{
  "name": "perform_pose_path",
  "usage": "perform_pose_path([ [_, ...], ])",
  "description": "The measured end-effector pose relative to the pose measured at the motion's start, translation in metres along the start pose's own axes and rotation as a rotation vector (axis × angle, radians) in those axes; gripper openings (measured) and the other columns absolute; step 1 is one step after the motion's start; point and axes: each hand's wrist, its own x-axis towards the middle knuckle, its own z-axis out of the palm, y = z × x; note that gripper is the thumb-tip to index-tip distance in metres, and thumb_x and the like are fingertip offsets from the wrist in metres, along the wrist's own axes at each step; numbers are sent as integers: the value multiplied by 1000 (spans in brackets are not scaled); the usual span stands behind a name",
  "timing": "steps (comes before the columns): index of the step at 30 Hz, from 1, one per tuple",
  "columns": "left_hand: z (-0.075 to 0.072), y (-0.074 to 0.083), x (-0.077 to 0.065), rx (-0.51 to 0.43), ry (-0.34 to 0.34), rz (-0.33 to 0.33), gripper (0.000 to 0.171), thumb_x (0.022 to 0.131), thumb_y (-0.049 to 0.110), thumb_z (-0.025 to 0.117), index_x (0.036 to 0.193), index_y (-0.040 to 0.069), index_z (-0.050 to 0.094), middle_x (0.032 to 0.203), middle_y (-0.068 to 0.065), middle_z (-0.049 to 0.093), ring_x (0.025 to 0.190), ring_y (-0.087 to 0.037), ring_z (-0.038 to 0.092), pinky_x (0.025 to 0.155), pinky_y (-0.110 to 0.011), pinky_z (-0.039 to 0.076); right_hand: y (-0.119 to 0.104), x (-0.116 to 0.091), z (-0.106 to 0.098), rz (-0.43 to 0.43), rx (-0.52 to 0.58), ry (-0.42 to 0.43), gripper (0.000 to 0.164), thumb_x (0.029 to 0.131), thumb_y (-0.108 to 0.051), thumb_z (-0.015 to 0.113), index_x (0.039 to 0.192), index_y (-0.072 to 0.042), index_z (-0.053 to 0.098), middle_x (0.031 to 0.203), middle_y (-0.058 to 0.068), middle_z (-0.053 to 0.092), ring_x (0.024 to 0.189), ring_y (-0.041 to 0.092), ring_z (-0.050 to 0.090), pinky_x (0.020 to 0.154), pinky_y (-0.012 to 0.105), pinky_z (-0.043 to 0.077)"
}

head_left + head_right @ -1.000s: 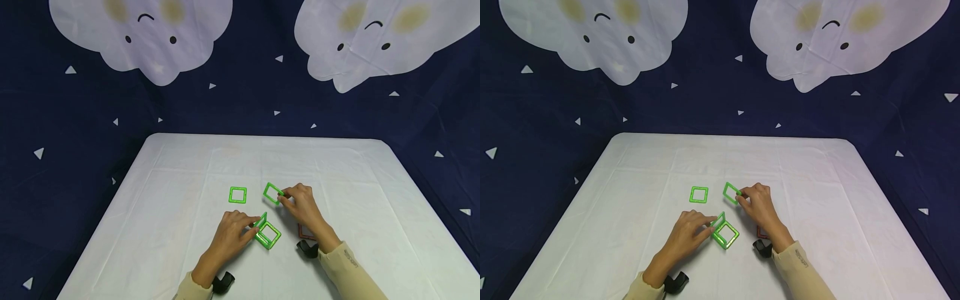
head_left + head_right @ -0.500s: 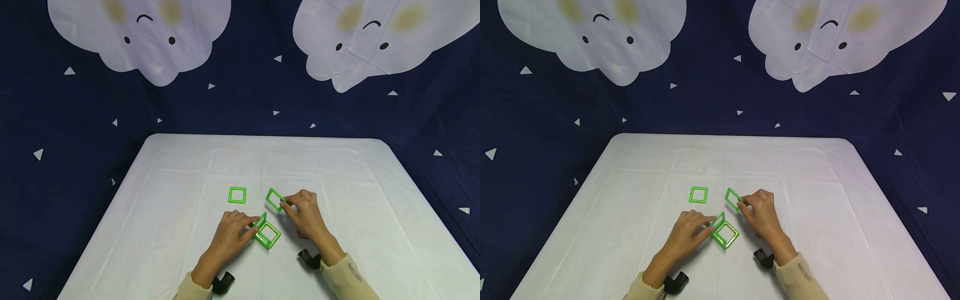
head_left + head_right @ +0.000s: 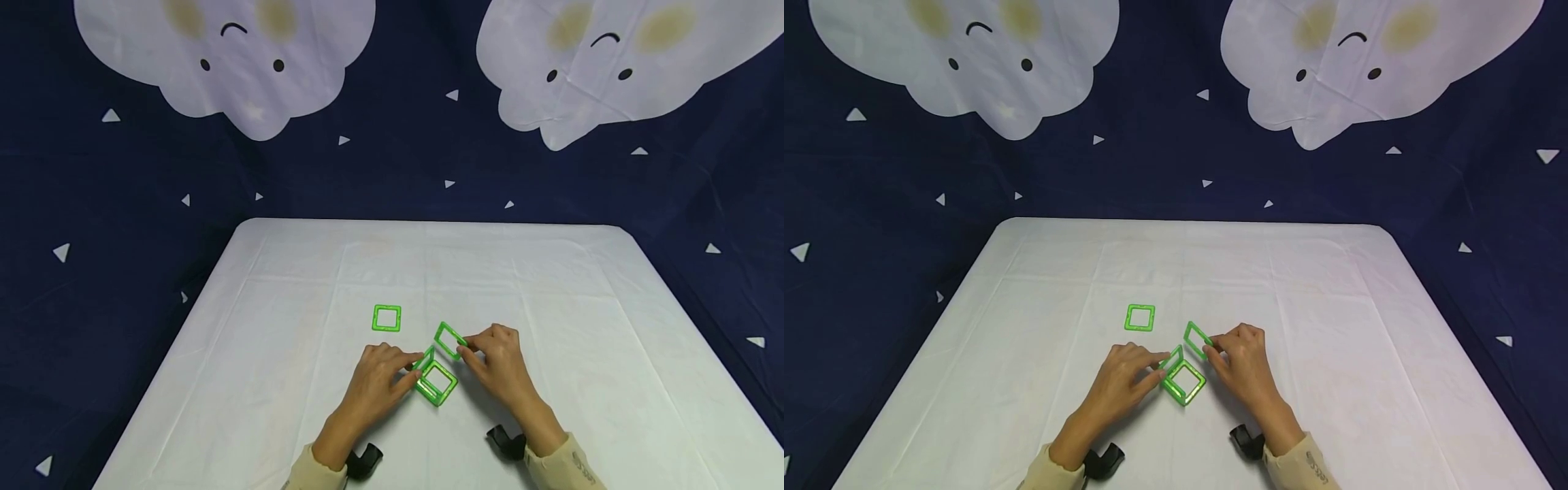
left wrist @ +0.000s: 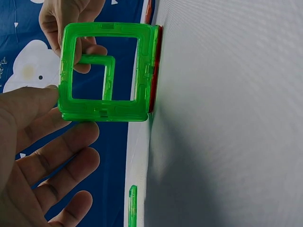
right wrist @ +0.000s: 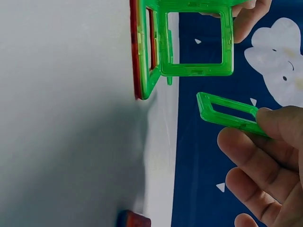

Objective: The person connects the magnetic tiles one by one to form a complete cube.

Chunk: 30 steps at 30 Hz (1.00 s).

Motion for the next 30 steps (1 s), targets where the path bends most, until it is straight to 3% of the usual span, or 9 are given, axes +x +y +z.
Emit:
perform_pose_path([
  [14, 1, -2, -1, 3, 0, 1, 24, 80, 27, 74, 103, 22, 73, 75, 13, 68, 72, -5, 55, 76, -29, 41, -2, -14, 0, -29, -14, -1, 15, 63, -7, 83, 75, -6, 73, 64, 0, 61, 66, 11, 47, 76, 42, 38],
  [30, 2, -2, 0, -5, -7, -5, 23, 81, 27, 73, 104, 23, 73, 76, 11, 69, 73, -6, 56, 77, -29, 41, -1, -19, 0, -34, -35, -30, 14, 64, -11, 83, 74, -7, 74, 62, -4, 65, 67, 10, 49, 78, 42, 38],
])
